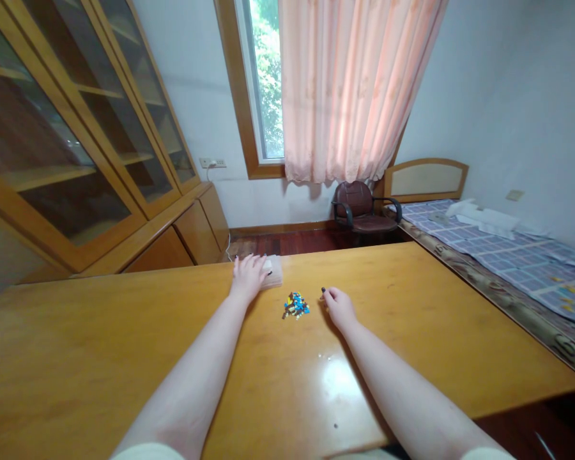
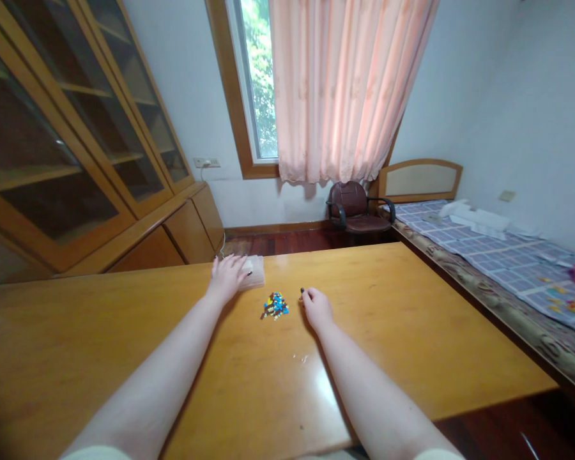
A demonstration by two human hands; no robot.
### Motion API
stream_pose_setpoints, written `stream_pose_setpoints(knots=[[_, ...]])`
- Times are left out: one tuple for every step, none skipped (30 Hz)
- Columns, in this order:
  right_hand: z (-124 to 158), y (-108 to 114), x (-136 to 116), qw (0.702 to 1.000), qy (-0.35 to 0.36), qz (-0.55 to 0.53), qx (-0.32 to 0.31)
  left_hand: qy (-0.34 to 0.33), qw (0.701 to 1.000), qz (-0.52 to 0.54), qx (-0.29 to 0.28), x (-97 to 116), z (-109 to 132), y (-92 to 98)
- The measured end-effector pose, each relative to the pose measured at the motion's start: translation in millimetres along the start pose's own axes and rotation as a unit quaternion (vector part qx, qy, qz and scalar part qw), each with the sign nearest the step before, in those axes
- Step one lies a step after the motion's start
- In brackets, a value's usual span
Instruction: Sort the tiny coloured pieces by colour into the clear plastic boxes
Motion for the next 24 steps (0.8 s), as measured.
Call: stream_pose_setpoints(knots=[[0,0,0,1.0,-0.002,0.0,0.0,-0.002,1.0,0.007,0.001,1,2,3.1],[0,0,1,1.0,-0.005,-0.001,-0.001,-0.004,1.0,0.015,0.004,2,3,6.8],[1,0,2,1.0,-0.006,-0.003,0.0,-0.004,1.0,0.025,0.007,3,5,10.7],[1,0,3,1.0,-0.007,-0.007,0.002,-0.003,0.999,0.038,0.012,4,7,14.7],[2,0,3,1.0,-0.008,-0.013,0.006,0.0,0.998,0.054,0.016,5,10,18.1],[2,0,3,1.0,-0.008,-0.019,0.01,0.005,0.997,0.076,0.017,6,14,20.8],[2,1,4,1.0,-0.008,-0.025,0.015,0.012,0.995,0.102,0.016,7,18,22.4],[1,1,4,0.999,-0.011,-0.031,0.021,0.018,0.991,0.134,0.011,8,23,22.9],[-1,2,6,0.999,-0.017,-0.038,0.028,0.028,0.985,0.169,0.003,10,29,22.7],[-3,2,8,0.998,-0.028,-0.051,0.032,0.041,0.978,0.204,-0.006,11,35,21.8],[-6,1,12,0.996,-0.044,-0.07,0.034,0.044,0.972,0.232,-0.02,15,41,20.7],[-10,1,16,0.993,-0.061,-0.092,0.035,0.039,0.965,0.255,-0.034,21,48,19.8],[-14,-1,21,0.989,-0.081,-0.122,0.03,0.029,0.96,0.274,-0.048,28,54,19.4],[-18,-2,24,0.985,-0.094,-0.144,0.026,0.025,0.955,0.29,-0.056,33,60,19.7],[-22,-1,27,0.982,-0.102,-0.158,0.027,0.027,0.951,0.302,-0.062,38,66,19.6],[-25,1,29,0.979,-0.108,-0.172,0.034,0.037,0.947,0.313,-0.061,40,70,19.8],[-27,5,30,0.976,-0.109,-0.183,0.047,0.042,0.944,0.322,-0.06,42,75,19.2],[-27,9,30,0.973,-0.106,-0.193,0.065,0.041,0.94,0.332,-0.064,45,79,17.3],[-26,12,27,0.971,-0.096,-0.205,0.082,0.029,0.937,0.339,-0.074,50,83,13.9],[-25,14,23,0.968,-0.077,-0.22,0.091,0.015,0.935,0.343,-0.085,55,87,9.8],[-23,13,15,0.964,-0.045,-0.244,0.092,0.007,0.934,0.345,-0.093,58,89,5.2],[-22,7,3,0.962,-0.004,-0.267,0.064,0.004,0.933,0.345,-0.1,60,91,0.4],[-20,-2,-8,0.96,0.029,-0.279,0.023,0.002,0.933,0.344,-0.104,62,92,-3.6],[-17,-11,-18,0.959,0.054,-0.279,-0.019,0.005,0.933,0.344,-0.103,63,92,-6.7]])
Point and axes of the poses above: each hand's wrist, its own z-axis away from the middle knuckle, its own y-axis out of the back of the hand, x = y × z, the point moved 9 cm from there along -z, towards the middle knuckle, and after that the axes turned 12 degrees about y, right-handed, at the moved point
